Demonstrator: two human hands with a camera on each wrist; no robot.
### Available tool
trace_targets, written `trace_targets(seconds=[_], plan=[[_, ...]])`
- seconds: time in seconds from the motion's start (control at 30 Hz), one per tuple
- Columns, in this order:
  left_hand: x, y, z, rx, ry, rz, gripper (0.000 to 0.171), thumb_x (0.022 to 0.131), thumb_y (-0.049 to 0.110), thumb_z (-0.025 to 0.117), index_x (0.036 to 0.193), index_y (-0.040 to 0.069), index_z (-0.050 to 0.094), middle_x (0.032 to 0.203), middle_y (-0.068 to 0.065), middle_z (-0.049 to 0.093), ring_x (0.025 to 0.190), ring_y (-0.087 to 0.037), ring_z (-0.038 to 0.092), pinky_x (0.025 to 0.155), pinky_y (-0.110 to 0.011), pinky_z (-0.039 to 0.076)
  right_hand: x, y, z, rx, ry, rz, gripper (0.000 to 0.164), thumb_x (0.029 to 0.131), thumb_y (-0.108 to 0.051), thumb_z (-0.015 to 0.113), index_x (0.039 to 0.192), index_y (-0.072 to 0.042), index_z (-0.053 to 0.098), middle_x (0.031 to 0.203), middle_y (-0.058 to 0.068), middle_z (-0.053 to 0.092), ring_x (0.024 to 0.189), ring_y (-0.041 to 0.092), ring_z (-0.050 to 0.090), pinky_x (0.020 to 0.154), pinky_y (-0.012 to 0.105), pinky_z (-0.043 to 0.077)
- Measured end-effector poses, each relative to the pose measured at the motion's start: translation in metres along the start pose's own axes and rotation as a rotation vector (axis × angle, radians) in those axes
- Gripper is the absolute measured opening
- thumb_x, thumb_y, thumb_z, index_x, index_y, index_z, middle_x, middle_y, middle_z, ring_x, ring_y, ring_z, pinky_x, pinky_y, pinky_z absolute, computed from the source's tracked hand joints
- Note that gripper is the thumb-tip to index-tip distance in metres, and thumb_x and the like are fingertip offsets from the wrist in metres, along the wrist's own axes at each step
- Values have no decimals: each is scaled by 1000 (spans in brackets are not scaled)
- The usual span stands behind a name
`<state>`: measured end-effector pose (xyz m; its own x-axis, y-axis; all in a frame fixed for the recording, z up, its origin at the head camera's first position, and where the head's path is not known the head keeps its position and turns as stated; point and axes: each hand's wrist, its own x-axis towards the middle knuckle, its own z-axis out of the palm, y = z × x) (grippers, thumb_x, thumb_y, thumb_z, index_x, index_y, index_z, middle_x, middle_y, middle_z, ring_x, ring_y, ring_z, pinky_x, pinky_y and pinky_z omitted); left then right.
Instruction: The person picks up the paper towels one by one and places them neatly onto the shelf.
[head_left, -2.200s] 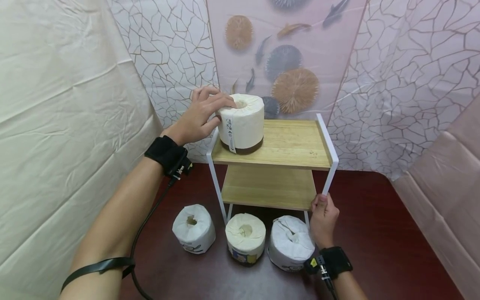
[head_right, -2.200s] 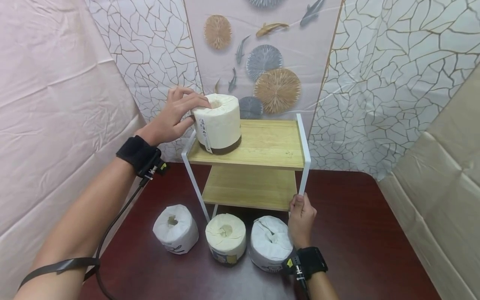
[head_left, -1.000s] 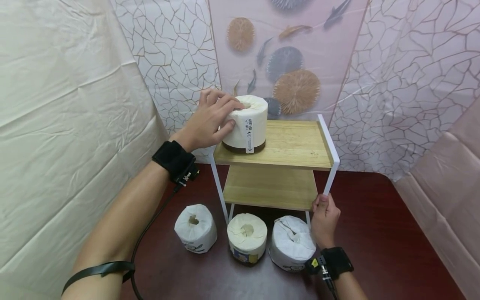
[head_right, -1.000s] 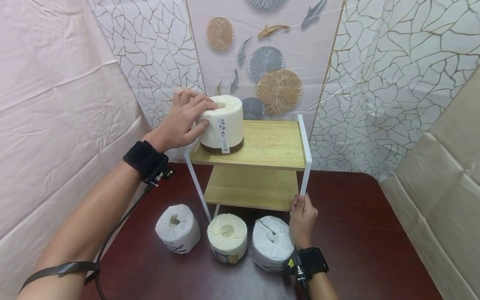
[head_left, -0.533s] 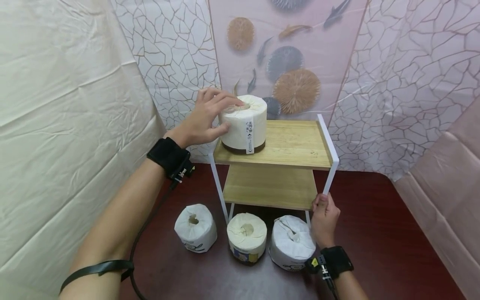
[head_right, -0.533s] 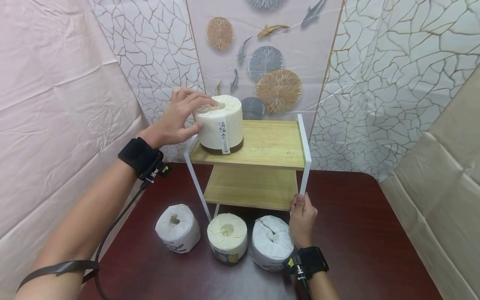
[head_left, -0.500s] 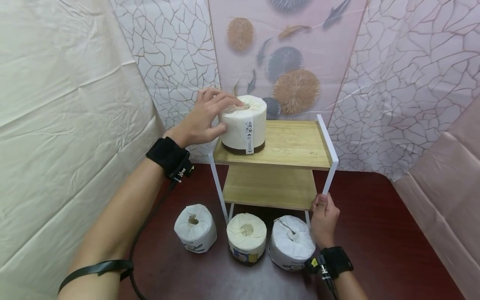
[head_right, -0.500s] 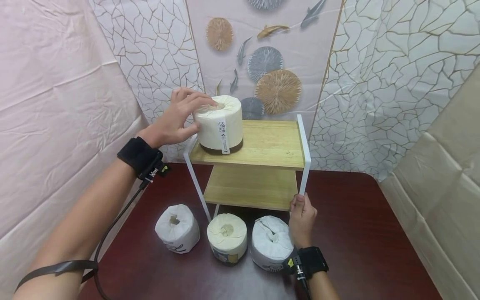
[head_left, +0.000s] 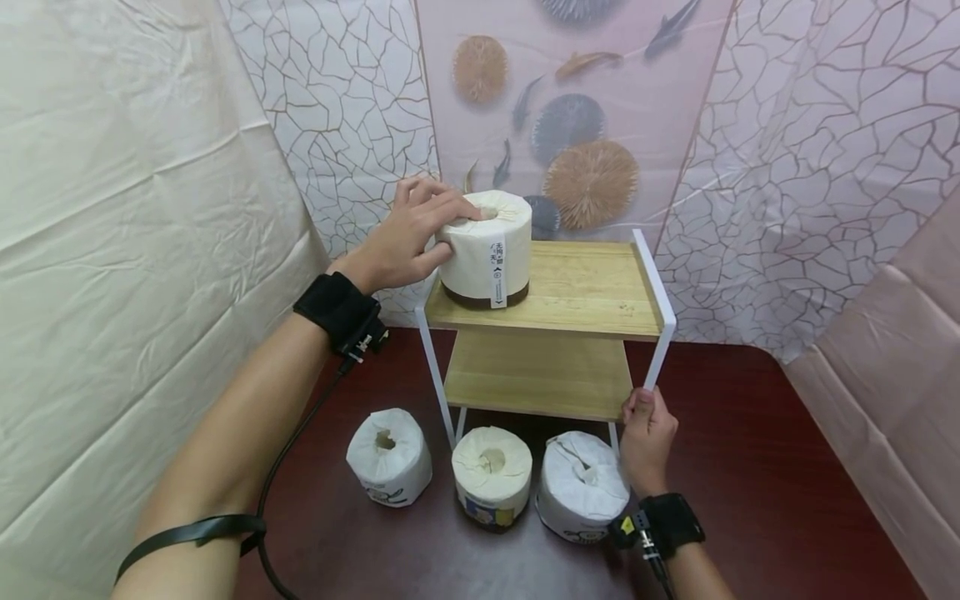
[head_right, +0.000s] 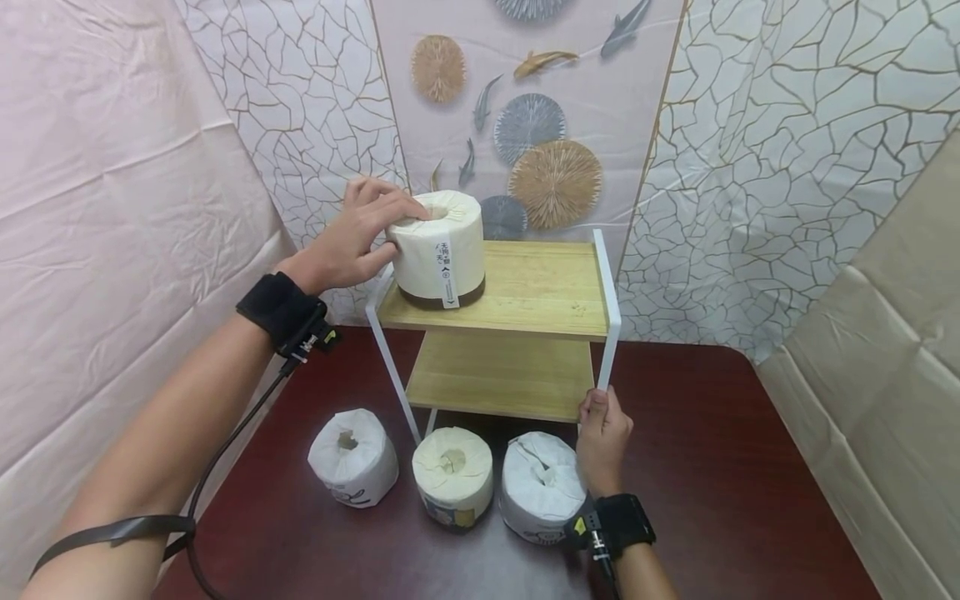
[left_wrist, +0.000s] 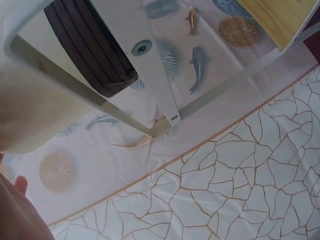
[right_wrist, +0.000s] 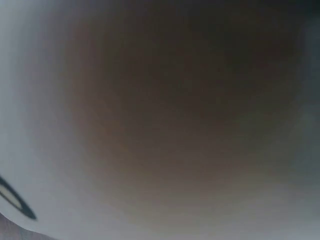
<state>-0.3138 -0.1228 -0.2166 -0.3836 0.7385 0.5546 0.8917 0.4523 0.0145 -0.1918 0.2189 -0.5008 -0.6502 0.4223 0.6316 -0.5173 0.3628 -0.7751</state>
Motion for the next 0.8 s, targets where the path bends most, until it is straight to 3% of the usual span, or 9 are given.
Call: trace_targets(seconds=[0.23, 0.47, 0.8], plan=[[-2, 0, 0, 12, 18, 7, 43, 91, 13, 53, 132, 10, 65, 137, -5, 66, 133, -30, 42, 116, -56, 12, 1, -27, 2, 3, -4, -9, 47, 117, -23, 38, 82, 8, 48, 64, 1, 41, 56, 5, 34, 52, 23, 26], [-3, 3, 3, 51, 34, -17, 42, 90, 15, 55, 131, 10, 65, 135, -5, 66, 133, -30, 41, 116, -56, 11, 0, 1, 1, 17, -8, -14, 47, 116, -28, 40, 82, 3, 50, 63, -2, 43, 54, 8, 35, 51, 24, 26], [1, 9, 5, 130, 39, -19, 46, 90, 18, 50, 133, 11, 64, 137, -5, 65, 129, -29, 42, 113, -59, 13, 0, 0, 1, 34, 3, -30, 45, 116, -23, 40, 83, 4, 51, 63, -4, 44, 54, 7, 37, 50, 24, 27]])
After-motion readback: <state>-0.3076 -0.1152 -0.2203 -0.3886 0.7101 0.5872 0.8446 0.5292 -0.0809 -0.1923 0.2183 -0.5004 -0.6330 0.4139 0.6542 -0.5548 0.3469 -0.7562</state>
